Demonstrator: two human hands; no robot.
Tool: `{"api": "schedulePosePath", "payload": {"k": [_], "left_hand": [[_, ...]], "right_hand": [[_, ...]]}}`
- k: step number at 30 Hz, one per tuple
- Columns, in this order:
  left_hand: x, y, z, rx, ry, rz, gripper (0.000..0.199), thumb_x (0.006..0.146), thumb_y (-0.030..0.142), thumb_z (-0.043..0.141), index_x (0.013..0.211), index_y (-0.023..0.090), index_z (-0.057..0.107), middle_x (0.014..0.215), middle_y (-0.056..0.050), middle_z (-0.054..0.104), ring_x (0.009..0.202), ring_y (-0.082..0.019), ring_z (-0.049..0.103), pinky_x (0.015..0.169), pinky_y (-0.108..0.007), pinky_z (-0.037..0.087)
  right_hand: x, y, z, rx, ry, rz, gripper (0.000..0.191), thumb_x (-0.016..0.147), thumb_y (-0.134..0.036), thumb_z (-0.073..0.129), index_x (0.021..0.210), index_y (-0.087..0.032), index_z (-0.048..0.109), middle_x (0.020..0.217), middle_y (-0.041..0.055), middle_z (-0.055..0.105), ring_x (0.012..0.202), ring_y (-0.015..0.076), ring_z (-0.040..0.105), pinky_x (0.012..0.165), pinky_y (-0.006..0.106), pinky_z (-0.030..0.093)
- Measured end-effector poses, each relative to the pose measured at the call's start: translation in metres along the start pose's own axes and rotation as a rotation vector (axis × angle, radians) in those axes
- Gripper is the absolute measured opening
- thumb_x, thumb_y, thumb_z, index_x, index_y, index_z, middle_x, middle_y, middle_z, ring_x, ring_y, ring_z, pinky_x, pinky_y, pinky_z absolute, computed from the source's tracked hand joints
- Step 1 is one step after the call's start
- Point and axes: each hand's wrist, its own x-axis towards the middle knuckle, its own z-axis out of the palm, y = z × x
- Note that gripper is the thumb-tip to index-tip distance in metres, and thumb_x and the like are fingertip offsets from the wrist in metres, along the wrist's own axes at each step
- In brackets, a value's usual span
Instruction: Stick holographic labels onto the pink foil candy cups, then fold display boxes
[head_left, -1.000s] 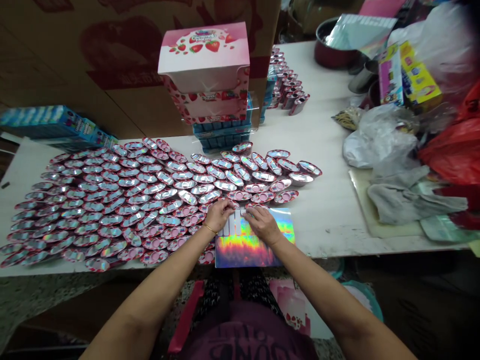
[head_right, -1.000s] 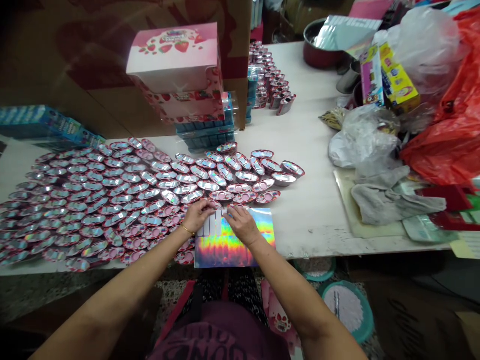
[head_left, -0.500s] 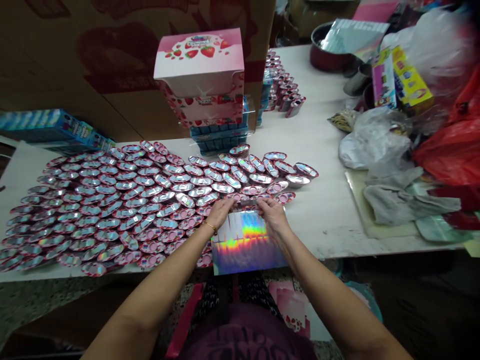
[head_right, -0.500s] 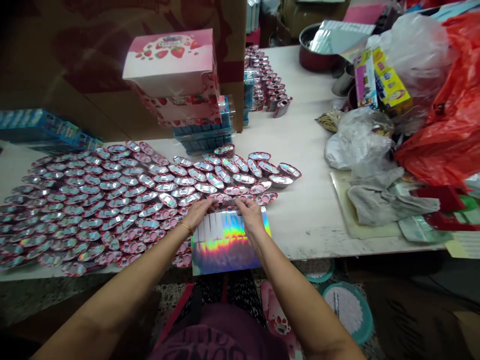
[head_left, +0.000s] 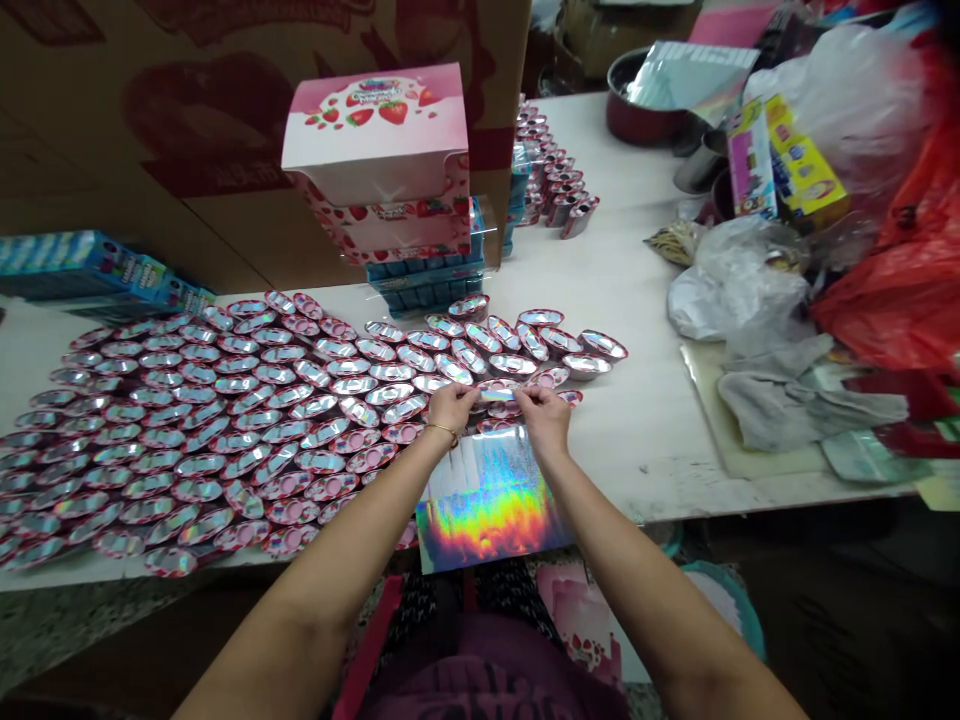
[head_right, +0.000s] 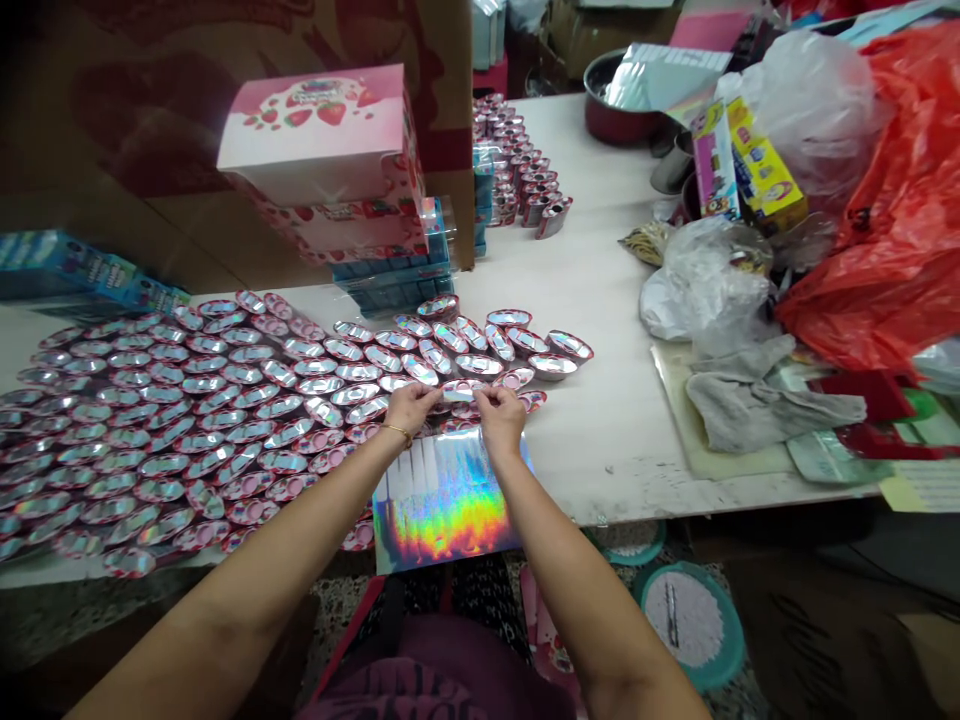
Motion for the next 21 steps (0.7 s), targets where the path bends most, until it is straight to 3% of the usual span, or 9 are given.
{"api": "schedulePosePath", "payload": {"k": [4,8,11,13,16,19,21], "left_hand": [[0.011,0.01,0.007,0.305,0.091,0.079,0.019,0.073,0.033,0.057,0.07,0.017,0.066,0.07,-0.005,0.066,0.068,-0.017,0.057,0.063,-0.027,0.04],[0.014,0.014,0.013,0.449,0.113,0.155,0.019,0.076,0.033,0.054,0.07,0.019,0.065,0.079,-0.007,0.067,0.077,-0.02,0.059,0.065,-0.028,0.04],[0.015,0.014,0.017,0.503,0.114,0.166,0.017,0.076,0.032,0.054,0.07,0.019,0.062,0.08,-0.008,0.065,0.077,-0.021,0.059,0.065,-0.029,0.039],[0.016,0.016,0.017,0.483,0.128,0.129,0.013,0.074,0.031,0.057,0.08,0.02,0.06,0.076,-0.006,0.064,0.074,-0.02,0.058,0.064,-0.029,0.039],[0.014,0.016,0.006,0.415,0.179,0.105,0.024,0.074,0.027,0.057,0.096,0.02,0.054,0.075,-0.004,0.061,0.072,-0.018,0.057,0.065,-0.028,0.039],[-0.001,0.006,-0.019,0.414,0.143,0.249,0.02,0.078,0.033,0.052,0.091,0.019,0.058,0.083,-0.005,0.058,0.08,-0.018,0.054,0.071,-0.029,0.039],[-0.016,-0.005,-0.037,0.494,-0.018,0.356,0.027,0.072,0.044,0.058,0.082,0.02,0.062,0.085,-0.005,0.056,0.086,-0.02,0.051,0.074,-0.031,0.038]], "right_hand": [[0.016,0.011,0.011,-0.361,0.167,-0.236,0.017,0.072,-0.029,0.056,0.06,-0.019,0.06,0.068,0.005,0.058,0.071,0.0198,0.049,0.071,0.035,0.037],[0.02,0.016,0.017,-0.587,0.19,-0.271,0.019,0.077,-0.028,0.05,0.062,-0.02,0.06,0.078,0.0088,0.057,0.081,0.0245,0.047,0.074,0.038,0.033],[0.02,0.021,0.02,-0.627,0.194,-0.326,0.021,0.078,-0.03,0.049,0.063,-0.02,0.058,0.078,0.0094,0.054,0.083,0.0251,0.045,0.072,0.038,0.032],[0.022,0.022,0.02,-0.611,0.239,-0.387,0.018,0.078,-0.033,0.05,0.069,-0.02,0.058,0.075,0.0078,0.054,0.079,0.0237,0.044,0.07,0.035,0.032],[0.026,0.017,0.011,-0.586,0.285,-0.409,0.018,0.079,-0.034,0.048,0.074,-0.02,0.058,0.071,0.005,0.054,0.072,0.021,0.045,0.066,0.033,0.033],[0.022,0.005,-0.006,-0.547,0.146,-0.483,0.019,0.082,-0.03,0.047,0.077,-0.02,0.061,0.078,0.006,0.057,0.075,0.02,0.048,0.069,0.032,0.036],[0.013,-0.001,-0.016,-0.522,-0.076,-0.609,0.017,0.083,-0.028,0.048,0.086,-0.02,0.063,0.086,0.0064,0.059,0.081,0.0191,0.05,0.073,0.032,0.038]]}}
